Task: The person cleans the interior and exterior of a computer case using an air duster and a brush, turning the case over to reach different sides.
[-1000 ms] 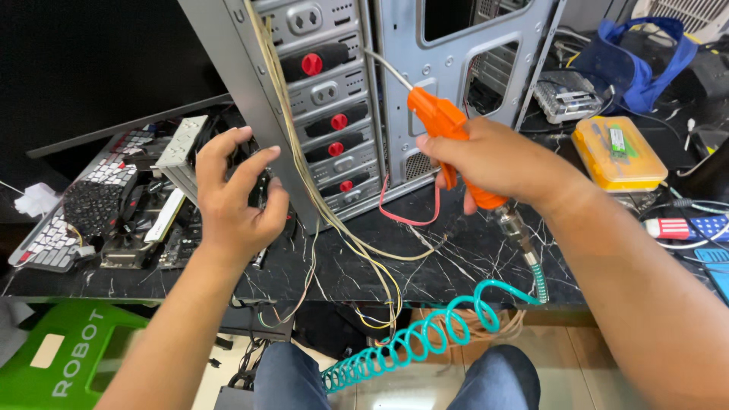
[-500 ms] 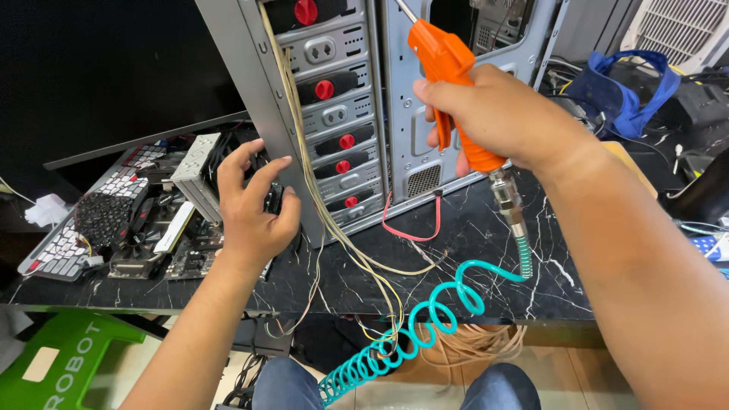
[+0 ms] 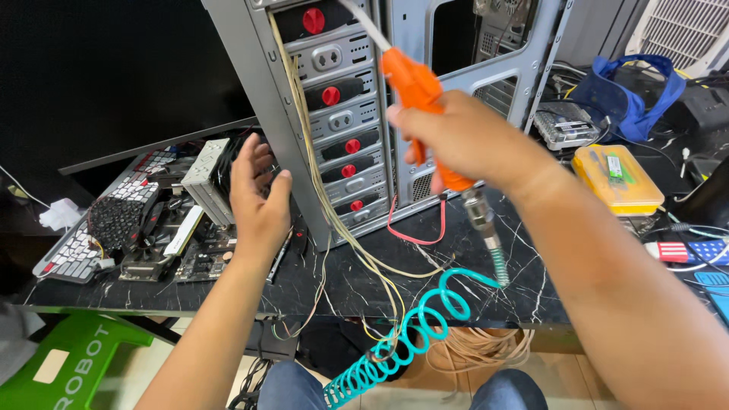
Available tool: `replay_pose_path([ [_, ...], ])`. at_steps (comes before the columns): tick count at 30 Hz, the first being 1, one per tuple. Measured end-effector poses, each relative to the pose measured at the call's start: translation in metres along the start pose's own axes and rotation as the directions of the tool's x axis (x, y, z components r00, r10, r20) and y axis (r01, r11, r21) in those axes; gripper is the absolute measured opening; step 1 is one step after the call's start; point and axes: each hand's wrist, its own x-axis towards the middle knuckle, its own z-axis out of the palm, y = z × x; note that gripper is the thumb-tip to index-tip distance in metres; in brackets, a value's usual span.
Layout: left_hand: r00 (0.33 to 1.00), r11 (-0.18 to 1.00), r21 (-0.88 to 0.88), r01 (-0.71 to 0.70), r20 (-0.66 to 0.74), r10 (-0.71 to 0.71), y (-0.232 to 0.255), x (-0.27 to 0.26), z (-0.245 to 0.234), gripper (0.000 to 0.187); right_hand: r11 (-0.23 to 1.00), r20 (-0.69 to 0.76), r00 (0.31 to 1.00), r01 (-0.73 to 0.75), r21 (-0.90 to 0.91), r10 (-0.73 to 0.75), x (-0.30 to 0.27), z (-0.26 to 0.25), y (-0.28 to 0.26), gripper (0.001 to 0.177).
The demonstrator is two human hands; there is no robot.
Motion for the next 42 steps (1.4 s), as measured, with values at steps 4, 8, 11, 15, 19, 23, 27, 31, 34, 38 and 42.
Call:
replay_pose_path([
  [4, 0.992, 0.978, -0.17, 0.119, -0.023, -0.124, -0.027, 0.002, 0.016, 0.045, 0.999, 0.101, 0.994, 0.049, -0.016, -0.047, -0.009, 0.017, -0.016, 0.045],
  [8, 0.98, 0.962, -0.214, 0.169, -0.066, -0.187, -0.032, 0.001, 0.025, 0.039, 0.999, 0.123, 0.991, 0.052, -0.009, -0.05, -0.008, 0.018, -0.019, 0.046],
  [11, 0.983, 0.97, -0.187, 0.156, -0.071, -0.172, -0.045, -0.004, 0.023, 0.037, 0.996, 0.027, 0.999, 0.015, 0.086, -0.017, -0.009, 0.001, 0.002, 0.044],
  [15, 0.988, 0.982, -0.123, 0.142, -0.05, -0.149, -0.07, -0.012, 0.018, 0.034, 0.983, -0.092, 0.996, 0.017, 0.185, 0.0, 0.002, -0.025, 0.035, 0.037],
  [19, 0.986, 0.987, -0.043, 0.158, -0.053, -0.16, -0.08, -0.018, 0.018, 0.029, 0.976, -0.163, 0.987, 0.033, 0.214, 0.002, 0.009, -0.046, 0.048, 0.03],
  [23, 0.985, 0.986, -0.008, 0.166, -0.038, -0.166, -0.083, -0.027, 0.021, 0.031, 0.977, -0.068, 0.998, 0.007, 0.214, 0.008, 0.013, -0.046, 0.052, 0.034],
  [27, 0.986, 0.986, -0.02, 0.165, -0.031, -0.166, -0.098, -0.036, 0.019, 0.037, 0.977, -0.13, 0.991, 0.015, 0.214, 0.013, 0.032, -0.064, 0.069, 0.033],
  [31, 0.95, 0.95, 0.007, 0.311, 0.001, -0.311, -0.078, -0.038, 0.02, 0.056, 0.966, -0.118, 0.982, -0.12, 0.231, 0.15, 0.031, -0.071, 0.059, 0.033],
  [34, 0.946, 0.945, 0.049, 0.324, -0.029, -0.323, -0.077, -0.039, 0.022, 0.052, 0.967, -0.106, 0.982, -0.13, 0.221, 0.156, 0.035, -0.078, 0.062, 0.034],
  [38, 0.934, 0.923, 0.147, 0.356, -0.033, -0.356, -0.069, -0.041, 0.024, 0.032, 0.955, -0.174, 0.973, -0.101, 0.281, 0.154, 0.043, -0.101, 0.08, 0.035],
  [42, 0.92, 0.899, 0.201, 0.389, -0.038, -0.39, -0.083, -0.045, 0.026, 0.03, 0.945, -0.238, 0.959, -0.069, 0.32, 0.151, 0.055, -0.13, 0.098, 0.03],
])
